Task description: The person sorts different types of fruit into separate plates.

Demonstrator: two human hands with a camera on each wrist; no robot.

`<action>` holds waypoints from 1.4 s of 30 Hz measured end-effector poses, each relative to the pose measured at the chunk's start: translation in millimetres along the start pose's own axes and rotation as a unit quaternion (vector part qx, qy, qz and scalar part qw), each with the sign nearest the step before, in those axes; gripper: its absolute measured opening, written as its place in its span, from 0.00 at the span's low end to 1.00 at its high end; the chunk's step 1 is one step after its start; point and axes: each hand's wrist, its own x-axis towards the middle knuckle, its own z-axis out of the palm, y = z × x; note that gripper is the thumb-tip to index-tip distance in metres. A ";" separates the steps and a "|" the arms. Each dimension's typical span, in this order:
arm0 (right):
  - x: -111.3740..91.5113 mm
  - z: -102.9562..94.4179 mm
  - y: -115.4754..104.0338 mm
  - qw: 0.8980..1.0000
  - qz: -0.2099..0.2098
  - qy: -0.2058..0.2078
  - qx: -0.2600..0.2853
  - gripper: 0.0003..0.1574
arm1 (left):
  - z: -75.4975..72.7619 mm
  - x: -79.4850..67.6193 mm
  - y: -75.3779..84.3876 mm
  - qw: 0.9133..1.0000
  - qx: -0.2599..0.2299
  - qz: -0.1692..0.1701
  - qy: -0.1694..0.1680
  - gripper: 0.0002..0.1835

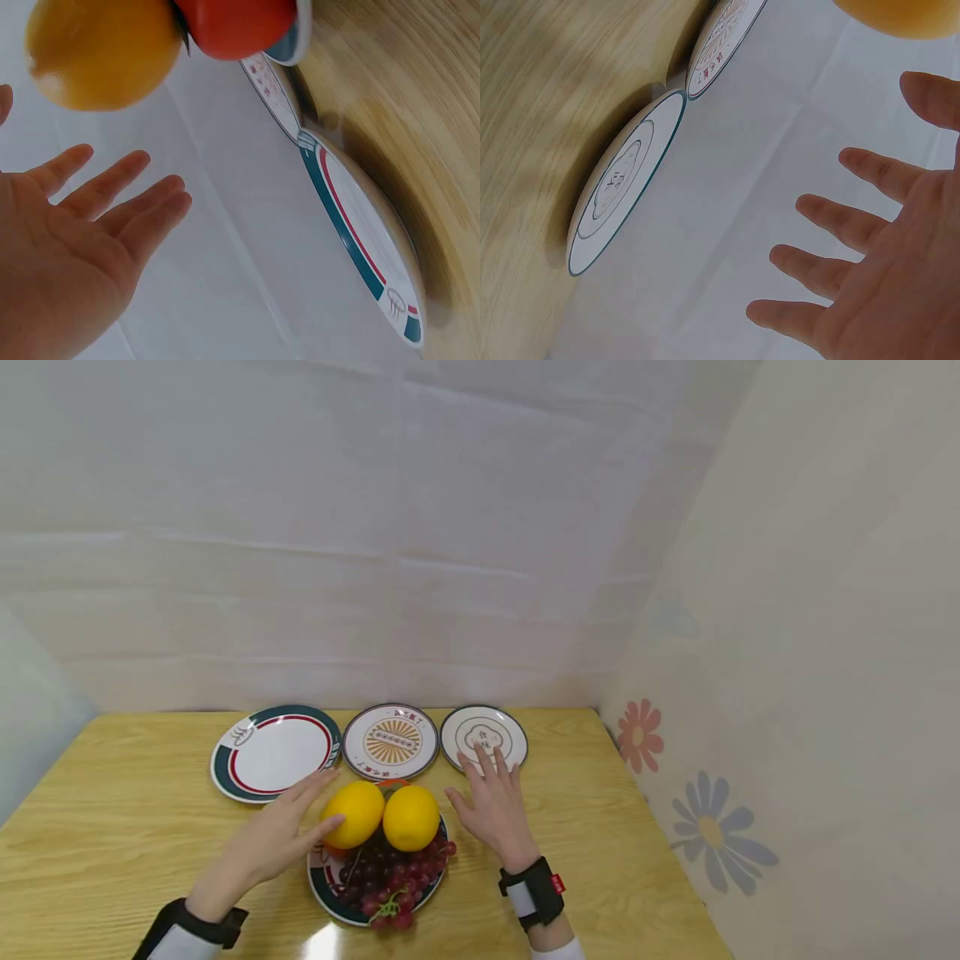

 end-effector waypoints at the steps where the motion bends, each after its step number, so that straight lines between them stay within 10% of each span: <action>1: -0.4 -0.1 -0.1 1.000 0.000 0.000 0.001 0.36 | 2.1 0.7 2.9 1.000 -0.006 0.011 -0.005 0.38; 9: -2.7 -2.1 -0.3 1.000 0.012 -0.009 0.002 0.36 | 17.2 10.2 11.2 0.998 0.006 0.065 -0.014 0.44; 16: -3.8 -3.9 0.1 1.000 0.011 -0.006 0.011 0.35 | 4.3 20.0 6.4 0.995 -0.006 0.075 0.058 0.42; 23: -6.5 -2.1 4.4 1.000 0.018 -0.002 0.010 0.35 | -28.7 37.5 -50.4 0.993 -0.011 -0.021 0.112 0.41; 30: -9.1 -1.5 6.3 1.000 0.023 -0.013 0.012 0.35 | -25.3 41.4 -118.8 0.992 0.024 -0.079 0.096 0.39; 42: -10.2 -5.5 8.0 0.999 0.027 -0.014 0.017 0.34 | -18.9 37.5 -133.6 0.989 0.025 -0.125 0.073 0.39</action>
